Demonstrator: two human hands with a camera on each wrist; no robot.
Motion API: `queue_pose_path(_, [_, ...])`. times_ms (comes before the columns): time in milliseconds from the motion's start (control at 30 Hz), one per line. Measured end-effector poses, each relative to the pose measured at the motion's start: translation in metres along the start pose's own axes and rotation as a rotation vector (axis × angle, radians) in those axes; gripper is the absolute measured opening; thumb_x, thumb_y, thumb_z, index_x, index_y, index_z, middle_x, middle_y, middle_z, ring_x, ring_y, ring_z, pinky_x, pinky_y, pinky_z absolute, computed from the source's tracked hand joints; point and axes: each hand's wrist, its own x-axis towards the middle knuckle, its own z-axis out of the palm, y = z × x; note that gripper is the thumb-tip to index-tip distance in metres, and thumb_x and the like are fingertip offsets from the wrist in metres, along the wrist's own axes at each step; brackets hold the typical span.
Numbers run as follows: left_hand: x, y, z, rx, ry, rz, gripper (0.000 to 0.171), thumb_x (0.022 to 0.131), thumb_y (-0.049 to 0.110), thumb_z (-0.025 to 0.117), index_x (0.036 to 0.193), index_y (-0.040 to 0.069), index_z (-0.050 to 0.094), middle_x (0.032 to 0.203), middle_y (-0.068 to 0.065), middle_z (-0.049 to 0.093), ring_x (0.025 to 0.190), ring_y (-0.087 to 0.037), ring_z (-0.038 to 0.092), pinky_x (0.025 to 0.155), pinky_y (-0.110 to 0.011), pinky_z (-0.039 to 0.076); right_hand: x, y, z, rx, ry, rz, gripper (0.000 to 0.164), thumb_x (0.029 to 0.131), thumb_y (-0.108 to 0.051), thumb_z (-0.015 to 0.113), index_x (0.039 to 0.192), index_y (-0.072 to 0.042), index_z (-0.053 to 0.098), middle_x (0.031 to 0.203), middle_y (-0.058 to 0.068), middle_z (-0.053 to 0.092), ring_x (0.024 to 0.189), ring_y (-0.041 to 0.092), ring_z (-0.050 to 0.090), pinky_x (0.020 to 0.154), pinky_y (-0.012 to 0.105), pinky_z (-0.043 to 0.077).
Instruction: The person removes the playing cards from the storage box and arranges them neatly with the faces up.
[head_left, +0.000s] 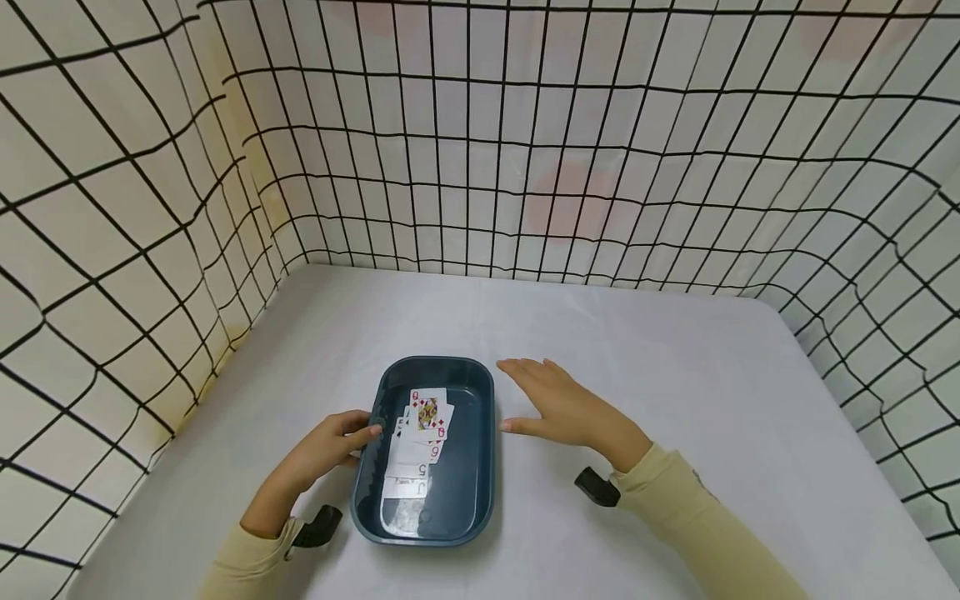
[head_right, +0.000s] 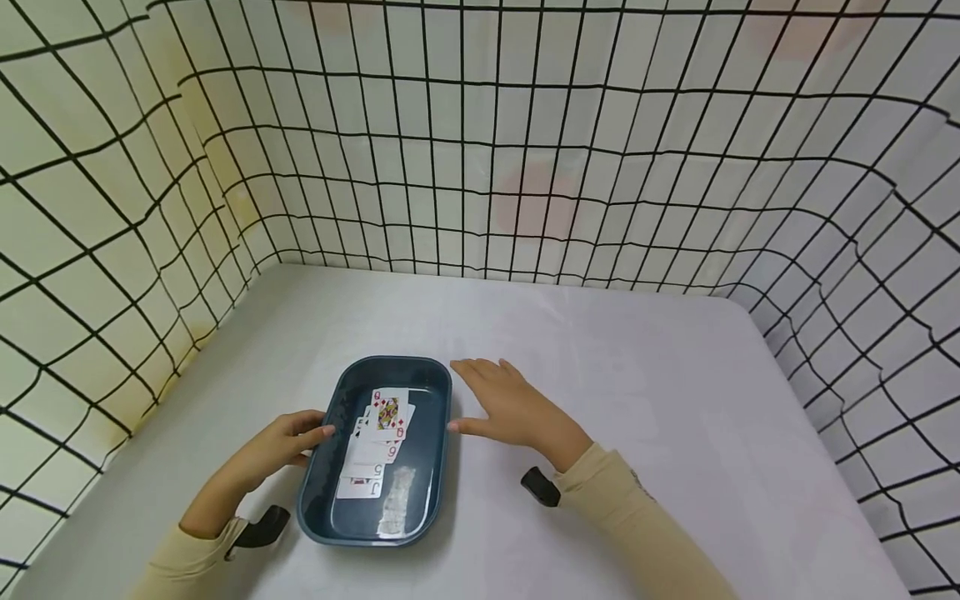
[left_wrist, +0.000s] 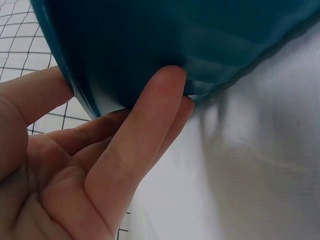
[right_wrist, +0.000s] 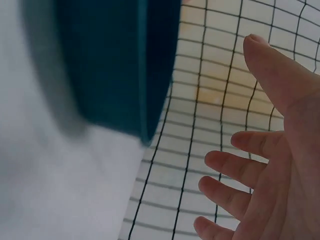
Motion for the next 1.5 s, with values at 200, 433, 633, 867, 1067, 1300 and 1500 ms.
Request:
queue_pose_path(200, [-0.001, 0.002, 0.003, 0.021, 0.027, -0.003, 0.041, 0.090, 0.025, 0.055, 0.119, -0.004, 0.051, 0.110, -0.014, 0.056, 0.097, -0.026, 0.053, 0.075, -0.040, 0.050, 0.048, -0.030, -0.002, 0.022, -0.028, -0.025, 0.084, 0.078, -0.055, 0.059, 0.140, -0.007, 0.028, 0.141, 0.005, 0.033, 0.128, 0.020, 0.030, 0.103, 0.034, 0.025])
queue_pose_path(433, [-0.004, -0.001, 0.000, 0.042, 0.030, 0.015, 0.041, 0.091, 0.026, 0.054, 0.118, -0.005, 0.052, 0.110, -0.015, 0.056, 0.097, -0.027, 0.053, 0.074, -0.041, 0.050, 0.099, -0.055, 0.020, 0.102, -0.102, -0.035, 0.083, 0.076, -0.047, 0.066, 0.139, -0.007, 0.031, 0.140, 0.006, 0.036, 0.126, 0.020, 0.033, 0.101, 0.034, 0.028])
queue_pose_path(633, [-0.003, -0.005, 0.001, 0.042, 0.041, -0.008, 0.039, 0.090, 0.026, 0.055, 0.116, -0.002, 0.054, 0.108, -0.013, 0.057, 0.096, -0.026, 0.054, 0.073, -0.040, 0.051, 0.120, -0.057, 0.053, 0.110, -0.174, 0.034, 0.083, 0.072, -0.044, 0.072, 0.138, -0.008, 0.035, 0.138, 0.005, 0.039, 0.124, 0.019, 0.037, 0.100, 0.033, 0.031])
queue_pose_path(867, [-0.004, -0.007, 0.001, 0.044, 0.048, -0.003, 0.038, 0.090, 0.025, 0.056, 0.116, -0.002, 0.054, 0.107, -0.013, 0.057, 0.093, -0.026, 0.055, 0.070, -0.038, 0.052, 0.130, -0.053, 0.084, -0.068, -0.269, 0.159, 0.089, 0.066, -0.046, 0.076, 0.136, -0.009, 0.037, 0.135, 0.006, 0.041, 0.120, 0.021, 0.041, 0.095, 0.039, 0.036])
queue_pose_path(1067, [-0.003, -0.006, 0.002, 0.030, 0.035, 0.004, 0.038, 0.090, 0.025, 0.055, 0.117, -0.002, 0.053, 0.108, -0.013, 0.056, 0.095, -0.026, 0.054, 0.070, -0.038, 0.052, 0.131, -0.052, 0.096, -0.205, -0.250, 0.166, 0.088, 0.062, -0.048, 0.078, 0.132, -0.006, 0.043, 0.127, 0.009, 0.045, 0.111, 0.023, 0.044, 0.093, 0.039, 0.038])
queue_pose_path(1300, [-0.003, -0.003, 0.002, 0.041, 0.056, -0.008, 0.038, 0.090, 0.024, 0.055, 0.117, -0.003, 0.053, 0.109, -0.013, 0.057, 0.096, -0.027, 0.054, 0.070, -0.039, 0.051, 0.131, -0.053, 0.096, -0.191, -0.248, 0.189, 0.087, 0.058, -0.050, 0.079, 0.124, -0.002, 0.048, 0.112, 0.011, 0.044, 0.099, 0.023, 0.040, 0.091, 0.037, 0.035])
queue_pose_path(1500, [-0.003, -0.003, 0.001, 0.038, 0.053, -0.004, 0.040, 0.090, 0.025, 0.055, 0.117, -0.003, 0.053, 0.109, -0.014, 0.057, 0.097, -0.027, 0.054, 0.070, -0.039, 0.051, 0.131, -0.051, 0.096, -0.132, -0.228, 0.200, 0.083, 0.057, -0.049, 0.080, 0.119, -0.007, 0.045, 0.106, 0.008, 0.045, 0.094, 0.020, 0.043, 0.083, 0.037, 0.037])
